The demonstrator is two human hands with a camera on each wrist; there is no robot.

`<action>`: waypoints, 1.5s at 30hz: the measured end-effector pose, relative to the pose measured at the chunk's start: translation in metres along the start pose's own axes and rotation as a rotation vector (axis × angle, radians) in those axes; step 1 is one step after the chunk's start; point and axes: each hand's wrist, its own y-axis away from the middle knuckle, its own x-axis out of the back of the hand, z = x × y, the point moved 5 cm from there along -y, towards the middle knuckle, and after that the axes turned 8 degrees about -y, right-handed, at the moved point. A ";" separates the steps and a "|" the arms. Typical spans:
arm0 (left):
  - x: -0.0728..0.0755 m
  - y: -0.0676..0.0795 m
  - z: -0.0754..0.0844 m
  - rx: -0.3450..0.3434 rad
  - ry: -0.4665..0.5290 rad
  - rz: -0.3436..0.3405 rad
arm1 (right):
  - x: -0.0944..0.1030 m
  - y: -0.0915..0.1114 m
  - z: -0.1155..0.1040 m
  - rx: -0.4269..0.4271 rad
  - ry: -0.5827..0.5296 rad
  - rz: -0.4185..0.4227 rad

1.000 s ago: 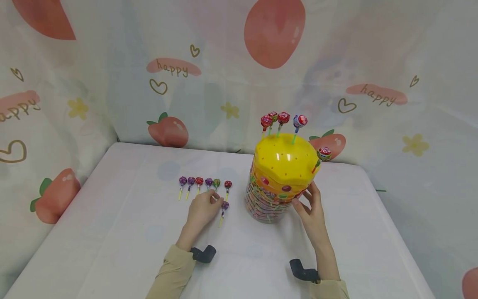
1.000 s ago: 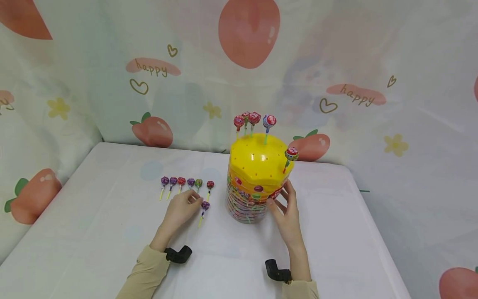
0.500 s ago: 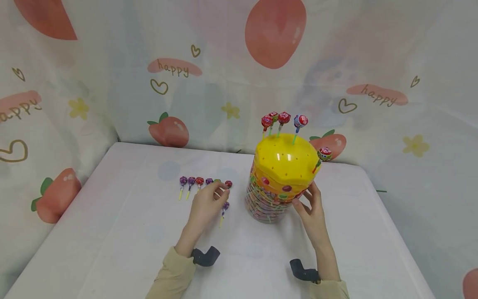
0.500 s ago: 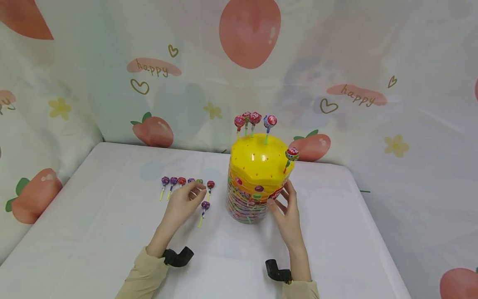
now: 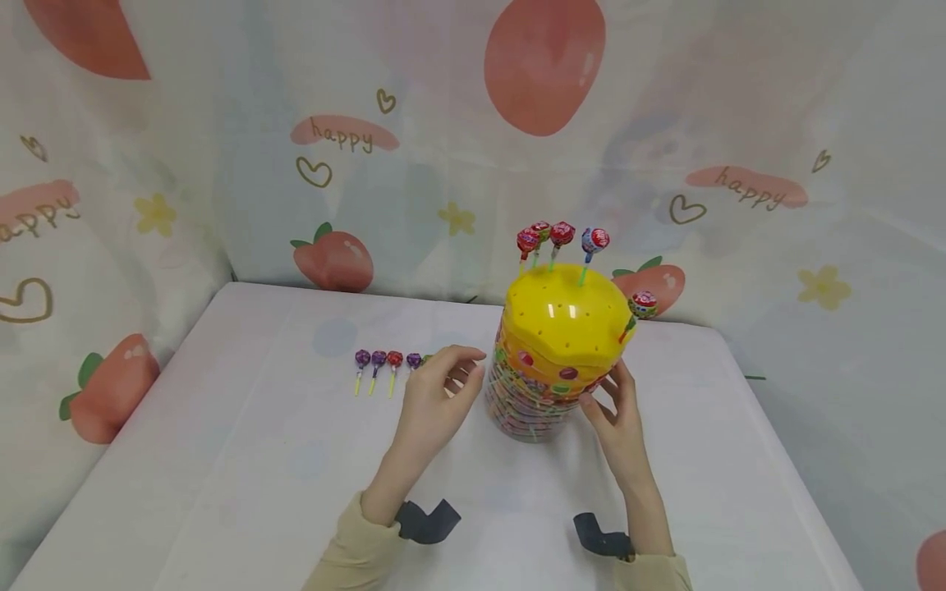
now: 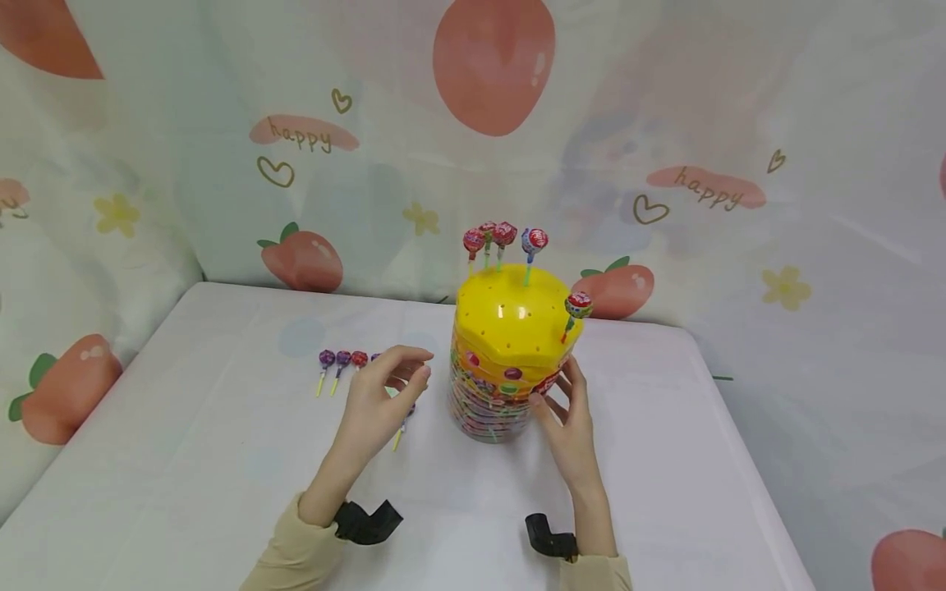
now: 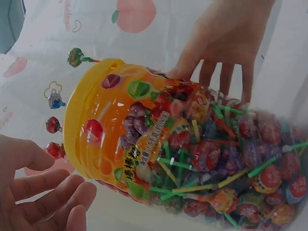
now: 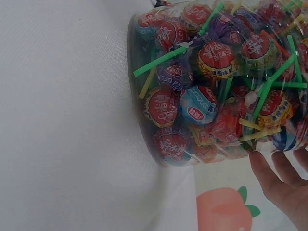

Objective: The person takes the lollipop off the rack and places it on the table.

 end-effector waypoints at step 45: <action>-0.053 -0.067 0.123 -0.282 0.196 0.002 | 0.000 0.001 -0.002 0.001 -0.022 -0.009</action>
